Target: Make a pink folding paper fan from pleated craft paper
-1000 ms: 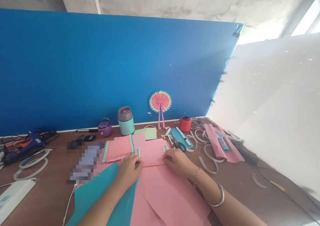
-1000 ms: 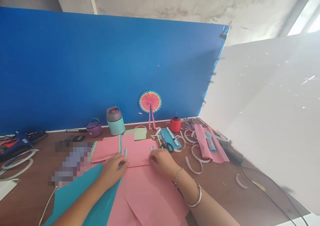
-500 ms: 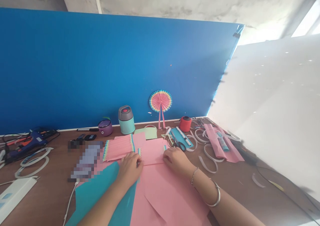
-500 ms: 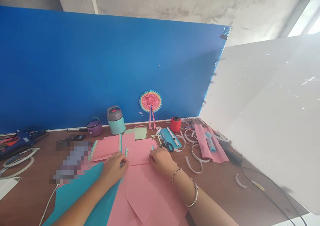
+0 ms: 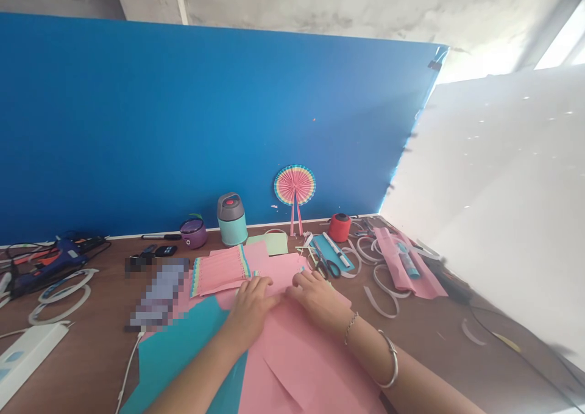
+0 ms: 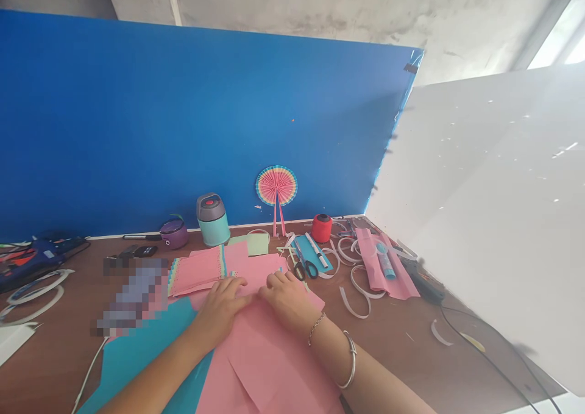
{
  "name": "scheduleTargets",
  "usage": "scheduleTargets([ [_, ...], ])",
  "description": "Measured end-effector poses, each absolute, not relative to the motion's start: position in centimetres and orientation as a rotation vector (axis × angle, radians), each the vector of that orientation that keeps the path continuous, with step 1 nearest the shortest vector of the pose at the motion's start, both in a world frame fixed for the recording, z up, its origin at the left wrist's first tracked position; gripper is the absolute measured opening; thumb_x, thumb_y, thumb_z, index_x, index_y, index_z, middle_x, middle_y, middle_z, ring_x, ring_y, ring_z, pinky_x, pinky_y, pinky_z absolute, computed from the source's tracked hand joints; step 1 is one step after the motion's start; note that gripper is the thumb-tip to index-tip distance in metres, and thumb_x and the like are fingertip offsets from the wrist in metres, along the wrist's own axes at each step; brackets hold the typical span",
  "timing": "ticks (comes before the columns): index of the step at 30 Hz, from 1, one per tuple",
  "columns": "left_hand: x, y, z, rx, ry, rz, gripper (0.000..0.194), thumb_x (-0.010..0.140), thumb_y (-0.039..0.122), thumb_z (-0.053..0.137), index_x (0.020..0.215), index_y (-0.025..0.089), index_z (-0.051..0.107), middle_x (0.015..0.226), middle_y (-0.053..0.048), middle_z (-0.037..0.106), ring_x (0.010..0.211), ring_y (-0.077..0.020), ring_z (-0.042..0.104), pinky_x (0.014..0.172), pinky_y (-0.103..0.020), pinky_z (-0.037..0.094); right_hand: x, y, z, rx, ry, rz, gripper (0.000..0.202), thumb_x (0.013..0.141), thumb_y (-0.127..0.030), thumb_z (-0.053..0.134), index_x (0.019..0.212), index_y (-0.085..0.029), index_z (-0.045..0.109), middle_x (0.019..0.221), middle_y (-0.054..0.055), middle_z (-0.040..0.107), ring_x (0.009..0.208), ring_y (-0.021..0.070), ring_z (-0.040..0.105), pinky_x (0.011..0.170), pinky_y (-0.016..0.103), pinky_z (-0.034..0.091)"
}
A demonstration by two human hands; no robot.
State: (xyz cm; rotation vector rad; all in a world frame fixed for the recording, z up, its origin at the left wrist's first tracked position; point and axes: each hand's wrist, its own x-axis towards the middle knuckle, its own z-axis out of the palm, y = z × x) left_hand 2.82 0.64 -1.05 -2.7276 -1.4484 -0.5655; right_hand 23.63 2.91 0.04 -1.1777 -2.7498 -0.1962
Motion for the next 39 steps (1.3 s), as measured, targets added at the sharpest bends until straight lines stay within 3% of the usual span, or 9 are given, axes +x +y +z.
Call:
scheduleTargets([
  [5,2.8,0.6,-0.6,-2.738,-1.381,-0.488,0.049,0.081,-0.002,0.043,0.106,0.033,0.066,0.11,-0.005,0.057,0.106,-0.0223,0.045,0.086,-0.038,0.036,23.9,2.8,-0.1,-1.032,-2.783,-0.138,0.027,0.084,-0.008,0.045,0.088,-0.021,0.067,0.094,0.006,0.059,0.084,0.0184,0.043,0.07,0.033,0.025],
  [13,0.7,0.8,0.5,-2.698,-1.617,-0.525,0.044,0.066,-0.007,0.042,0.062,0.026,0.07,0.086,-0.003,0.062,0.088,-0.0209,0.05,0.072,-0.036,0.035,25.3,2.6,1.5,-1.335,-2.73,-0.009,0.02,0.064,-0.006,0.051,0.066,-0.018,0.067,0.076,0.006,0.061,0.079,0.0182,0.045,0.067,0.033,0.024],
  [15,0.5,1.0,0.1,-2.681,-1.648,-0.657,0.043,0.065,-0.006,0.04,0.064,0.025,0.07,0.087,-0.003,0.062,0.089,-0.0211,0.05,0.074,-0.036,0.036,25.3,2.7,1.3,-1.303,-2.724,-0.04,0.015,0.066,-0.008,0.051,0.061,-0.016,0.063,0.074,0.006,0.061,0.076,0.0176,0.046,0.066,0.033,0.025],
  [19,0.5,1.4,-0.6,-2.405,-1.686,-1.254,0.043,0.066,-0.002,0.036,0.087,0.021,0.066,0.096,-0.006,0.059,0.095,-0.0215,0.051,0.08,-0.036,0.04,25.2,3.3,0.6,-1.263,-2.601,0.02,0.017,0.071,-0.007,0.049,0.066,-0.017,0.062,0.072,0.005,0.063,0.073,0.0164,0.05,0.067,0.032,0.028],
  [22,0.6,1.2,-0.6,-2.275,-1.759,-1.563,0.029,0.071,0.006,0.036,0.083,0.018,0.06,0.083,-0.005,0.059,0.083,-0.0195,0.055,0.072,-0.031,0.043,24.9,3.5,0.3,-1.21,-2.37,0.225,0.019,0.072,-0.007,0.051,0.072,-0.019,0.065,0.073,0.002,0.065,0.073,0.0154,0.055,0.069,0.03,0.034],
  [25,1.0,0.8,-0.7,-2.539,-2.03,-1.43,0.023,0.074,0.014,0.039,0.071,0.018,0.062,0.061,0.0,0.057,0.058,-0.0157,0.053,0.055,-0.026,0.039,24.3,3.0,0.4,-1.107,-2.131,0.483,0.018,0.076,-0.009,0.052,0.078,-0.02,0.066,0.076,0.002,0.066,0.076,0.0145,0.058,0.073,0.028,0.04],
  [27,1.6,0.7,-0.9,-2.707,-2.181,-1.33,0.023,0.074,0.017,0.042,0.071,0.017,0.065,0.055,0.001,0.058,0.053,-0.015,0.053,0.052,-0.025,0.038,23.8,2.5,0.5,-1.071,-2.026,0.621,0.015,0.08,-0.014,0.053,0.08,-0.021,0.066,0.078,0.002,0.066,0.077,0.0144,0.059,0.074,0.028,0.043],
  [35,3.3,0.5,-0.6,-2.682,-2.181,-1.988,0.029,0.078,0.04,0.056,0.089,0.015,0.067,0.082,-0.006,0.07,0.08,-0.0208,0.064,0.069,-0.027,0.049,22.8,1.8,0.5,-0.893,-2.127,0.547,0.013,0.084,-0.017,0.053,0.085,-0.022,0.065,0.078,0.002,0.065,0.075,0.0147,0.057,0.072,0.029,0.044],
  [39,3.7,0.0,-0.4,-2.559,-2.141,-1.943,0.024,0.078,0.039,0.056,0.079,0.017,0.065,0.075,-0.004,0.069,0.072,-0.0194,0.064,0.067,-0.027,0.048,22.4,1.9,0.0,-0.826,-2.234,0.362,0.012,0.084,-0.016,0.052,0.086,-0.021,0.062,0.078,0.003,0.065,0.075,0.016,0.056,0.069,0.03,0.042],
])
